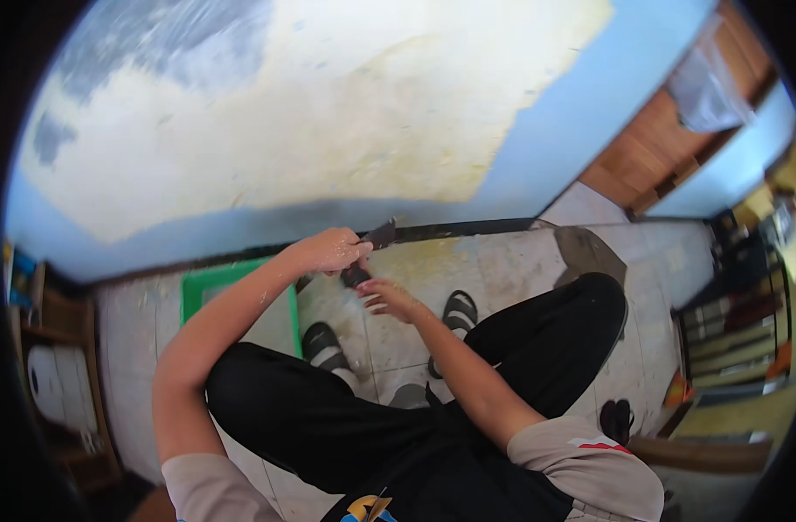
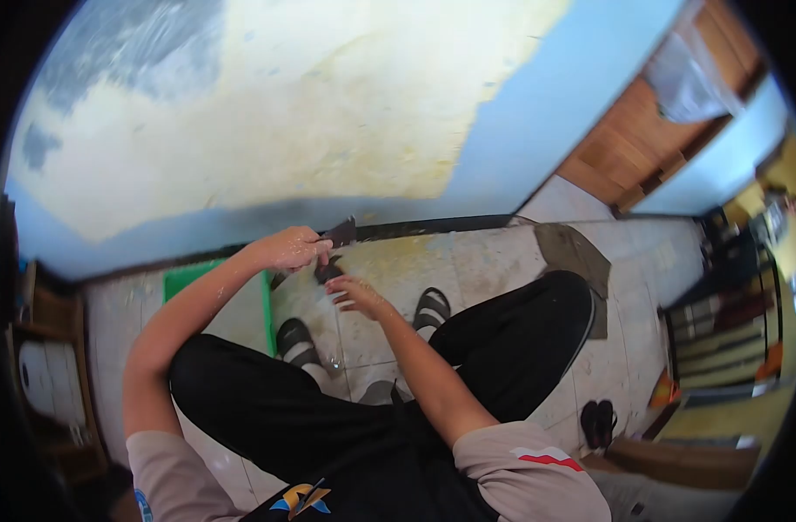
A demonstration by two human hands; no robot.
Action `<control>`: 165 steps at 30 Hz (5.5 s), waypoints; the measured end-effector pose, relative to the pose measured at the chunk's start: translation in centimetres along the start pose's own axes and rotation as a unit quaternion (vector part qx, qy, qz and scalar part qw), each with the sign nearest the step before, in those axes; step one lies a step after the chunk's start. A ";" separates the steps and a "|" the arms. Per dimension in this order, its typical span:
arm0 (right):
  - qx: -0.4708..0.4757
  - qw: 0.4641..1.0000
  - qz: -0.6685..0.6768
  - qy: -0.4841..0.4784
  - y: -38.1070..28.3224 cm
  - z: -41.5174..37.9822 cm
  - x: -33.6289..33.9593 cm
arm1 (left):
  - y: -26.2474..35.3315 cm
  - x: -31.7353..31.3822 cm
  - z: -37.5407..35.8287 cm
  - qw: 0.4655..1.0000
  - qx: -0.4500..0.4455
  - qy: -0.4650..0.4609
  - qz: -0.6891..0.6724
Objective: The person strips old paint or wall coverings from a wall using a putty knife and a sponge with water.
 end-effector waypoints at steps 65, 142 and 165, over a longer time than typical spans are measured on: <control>0.361 0.723 0.567 -0.161 -34.0 -19.5 3.7 | 28.5 15.4 16.0 0.883 -0.121 0.357 0.278; 0.392 0.714 0.540 -0.212 -36.9 -21.4 4.1 | 30.5 15.5 15.3 0.872 -0.097 0.372 0.304; 0.415 0.717 0.486 -0.279 -37.3 -21.2 4.8 | 31.6 15.8 14.9 0.866 -0.079 0.362 0.337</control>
Point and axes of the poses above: each hand's wrist, its own z-axis towards the middle knuckle, its own x-axis out of the back of the hand, y = z × x, the point moved 8 cm from there along z, towards the middle knuckle, and after that the axes turned 9 degrees about -x, right-handed, at the moved point
